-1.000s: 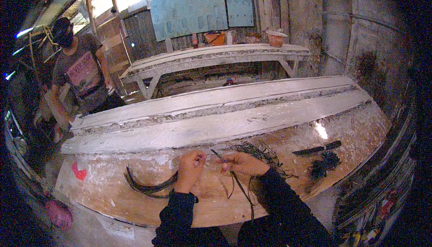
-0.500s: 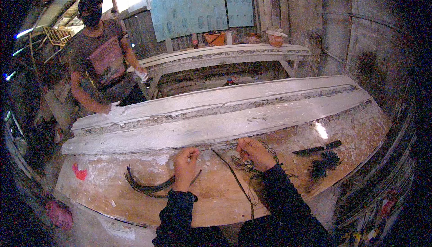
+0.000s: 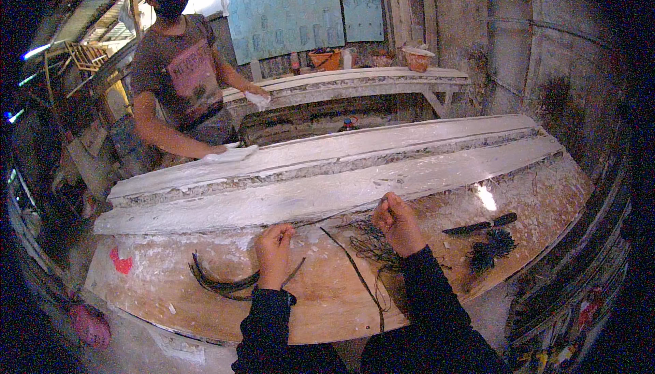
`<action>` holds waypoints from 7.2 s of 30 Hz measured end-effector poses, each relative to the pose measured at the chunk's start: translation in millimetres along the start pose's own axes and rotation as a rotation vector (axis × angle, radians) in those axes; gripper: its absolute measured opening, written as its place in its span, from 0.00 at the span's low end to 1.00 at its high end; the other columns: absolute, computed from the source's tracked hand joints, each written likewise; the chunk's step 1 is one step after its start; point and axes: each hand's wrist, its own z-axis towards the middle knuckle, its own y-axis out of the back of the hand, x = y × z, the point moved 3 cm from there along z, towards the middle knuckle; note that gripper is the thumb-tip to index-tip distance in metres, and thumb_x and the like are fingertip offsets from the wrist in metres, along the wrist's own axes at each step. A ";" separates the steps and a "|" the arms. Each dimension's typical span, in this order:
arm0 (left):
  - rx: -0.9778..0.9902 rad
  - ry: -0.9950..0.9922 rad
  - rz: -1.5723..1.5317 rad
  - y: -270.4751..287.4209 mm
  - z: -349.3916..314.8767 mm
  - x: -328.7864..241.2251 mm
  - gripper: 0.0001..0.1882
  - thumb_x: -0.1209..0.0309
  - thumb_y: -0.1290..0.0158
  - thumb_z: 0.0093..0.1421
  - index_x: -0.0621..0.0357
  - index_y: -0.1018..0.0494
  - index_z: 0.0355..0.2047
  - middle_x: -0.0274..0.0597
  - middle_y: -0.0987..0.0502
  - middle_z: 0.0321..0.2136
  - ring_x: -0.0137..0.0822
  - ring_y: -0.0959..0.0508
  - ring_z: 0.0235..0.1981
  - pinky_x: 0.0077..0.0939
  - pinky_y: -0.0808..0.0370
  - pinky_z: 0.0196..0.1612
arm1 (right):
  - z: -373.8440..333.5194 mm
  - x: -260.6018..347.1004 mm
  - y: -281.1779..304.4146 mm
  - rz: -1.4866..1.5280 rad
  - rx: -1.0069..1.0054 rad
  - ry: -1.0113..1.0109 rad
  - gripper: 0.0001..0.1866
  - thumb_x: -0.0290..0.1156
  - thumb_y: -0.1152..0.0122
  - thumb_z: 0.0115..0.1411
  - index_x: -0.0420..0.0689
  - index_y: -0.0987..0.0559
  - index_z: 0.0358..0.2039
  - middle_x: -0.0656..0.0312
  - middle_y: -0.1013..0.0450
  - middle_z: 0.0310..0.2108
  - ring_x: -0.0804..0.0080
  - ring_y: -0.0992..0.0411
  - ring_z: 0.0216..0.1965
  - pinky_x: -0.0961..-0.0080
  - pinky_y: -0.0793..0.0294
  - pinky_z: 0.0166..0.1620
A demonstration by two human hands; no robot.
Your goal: The person repeatedly picks up black cable ties, bends them, and places them on the table. Another person wipes a long white object in the background. The task appears to be preparing cable ties for later use.
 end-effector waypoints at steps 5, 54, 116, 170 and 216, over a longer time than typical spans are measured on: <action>0.062 0.076 0.085 -4.0 0.9 10.0 0.05 0.74 0.46 0.48 0.61 0.26 0.27 0.44 0.25 0.22 0.38 0.26 0.23 0.27 0.29 0.29 | -1.6 5.9 -1.7 0.001 0.045 0.021 0.09 0.37 0.52 0.59 0.44 0.32 0.31 0.70 0.40 0.16 0.79 0.39 0.22 0.83 0.38 0.31; 0.573 0.342 -0.382 -32.1 -27.7 -37.2 0.12 0.67 0.48 0.53 0.63 0.26 0.34 0.40 0.24 0.31 0.31 0.26 0.36 0.22 0.32 0.41 | -13.8 -69.1 -9.4 -0.818 0.204 0.008 0.07 0.32 0.45 0.54 0.41 0.26 0.27 0.64 0.27 0.27 0.77 0.31 0.31 0.75 0.32 0.37; 0.407 0.522 -1.023 -44.5 -32.4 -18.4 0.03 0.74 0.46 0.51 0.59 0.28 0.26 0.34 0.26 0.24 0.25 0.30 0.24 0.19 0.33 0.30 | -20.4 -71.9 -20.6 -0.423 0.099 -0.206 0.05 0.28 0.46 0.53 0.42 0.26 0.29 0.63 0.27 0.31 0.74 0.31 0.35 0.77 0.33 0.43; 0.518 0.918 -1.263 -37.1 -32.8 -6.7 0.16 0.75 0.47 0.52 0.55 0.39 0.40 0.34 0.29 0.26 0.29 0.28 0.26 0.20 0.29 0.27 | -36.2 -51.7 -55.3 -1.277 0.558 0.543 0.06 0.21 0.46 0.46 0.44 0.28 0.27 0.56 0.30 0.38 0.55 0.30 0.34 0.69 0.30 0.35; 0.331 0.266 -0.868 -29.7 -26.0 -29.8 0.20 0.83 0.44 0.45 0.56 0.38 0.37 0.37 0.27 0.27 0.28 0.26 0.31 0.21 0.27 0.35 | -30.9 -53.6 -36.3 -0.817 0.105 0.145 0.07 0.27 0.39 0.48 0.40 0.22 0.29 0.61 0.27 0.29 0.74 0.30 0.33 0.79 0.33 0.40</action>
